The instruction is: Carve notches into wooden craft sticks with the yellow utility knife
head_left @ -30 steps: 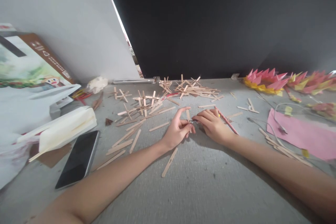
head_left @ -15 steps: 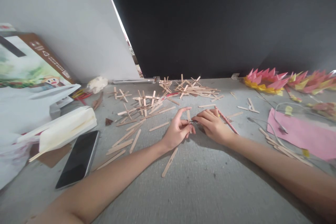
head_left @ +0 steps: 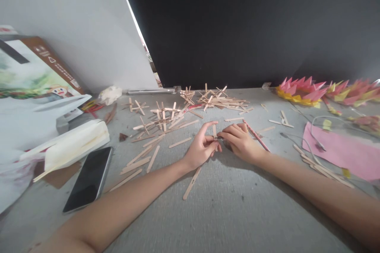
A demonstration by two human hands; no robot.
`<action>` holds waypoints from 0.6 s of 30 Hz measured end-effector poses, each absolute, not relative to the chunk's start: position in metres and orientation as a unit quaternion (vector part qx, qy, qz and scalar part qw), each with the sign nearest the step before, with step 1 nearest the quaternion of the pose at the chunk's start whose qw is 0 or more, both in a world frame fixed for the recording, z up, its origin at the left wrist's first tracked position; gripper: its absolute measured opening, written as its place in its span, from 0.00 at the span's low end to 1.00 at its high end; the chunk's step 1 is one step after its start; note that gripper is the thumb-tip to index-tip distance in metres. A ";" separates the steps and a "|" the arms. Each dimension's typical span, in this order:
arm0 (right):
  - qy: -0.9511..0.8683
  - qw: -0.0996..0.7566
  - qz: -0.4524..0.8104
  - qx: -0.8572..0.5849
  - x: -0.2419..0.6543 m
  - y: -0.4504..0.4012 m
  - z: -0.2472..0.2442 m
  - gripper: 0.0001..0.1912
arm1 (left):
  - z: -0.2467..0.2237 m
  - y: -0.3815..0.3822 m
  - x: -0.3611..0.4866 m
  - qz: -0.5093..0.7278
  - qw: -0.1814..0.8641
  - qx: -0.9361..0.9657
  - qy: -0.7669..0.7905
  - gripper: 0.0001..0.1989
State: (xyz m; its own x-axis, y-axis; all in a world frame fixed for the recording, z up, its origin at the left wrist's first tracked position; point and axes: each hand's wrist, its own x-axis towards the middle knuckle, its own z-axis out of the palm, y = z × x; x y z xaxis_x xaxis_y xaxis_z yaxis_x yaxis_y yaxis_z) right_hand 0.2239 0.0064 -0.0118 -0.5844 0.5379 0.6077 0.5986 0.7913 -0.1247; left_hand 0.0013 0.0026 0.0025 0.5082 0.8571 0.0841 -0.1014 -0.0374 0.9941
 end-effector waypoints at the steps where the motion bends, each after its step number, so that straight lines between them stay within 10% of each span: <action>1: -0.888 0.324 -0.047 -0.324 0.224 0.006 -0.012 0.20 | 0.002 0.003 0.001 0.385 0.620 0.609 0.310 0.34; 18: -0.895 0.317 -0.018 -0.312 0.225 0.007 -0.013 0.20 | 0.002 0.003 0.000 0.384 0.615 0.620 0.301 0.30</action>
State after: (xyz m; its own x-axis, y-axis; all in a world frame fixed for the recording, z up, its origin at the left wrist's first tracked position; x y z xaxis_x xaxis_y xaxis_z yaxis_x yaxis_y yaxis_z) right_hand 0.2249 0.0068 -0.0126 -0.6041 0.5479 0.5786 0.5703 0.8044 -0.1664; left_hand 0.0002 0.0029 0.0016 0.5249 0.8445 0.1059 -0.0991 -0.0630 0.9931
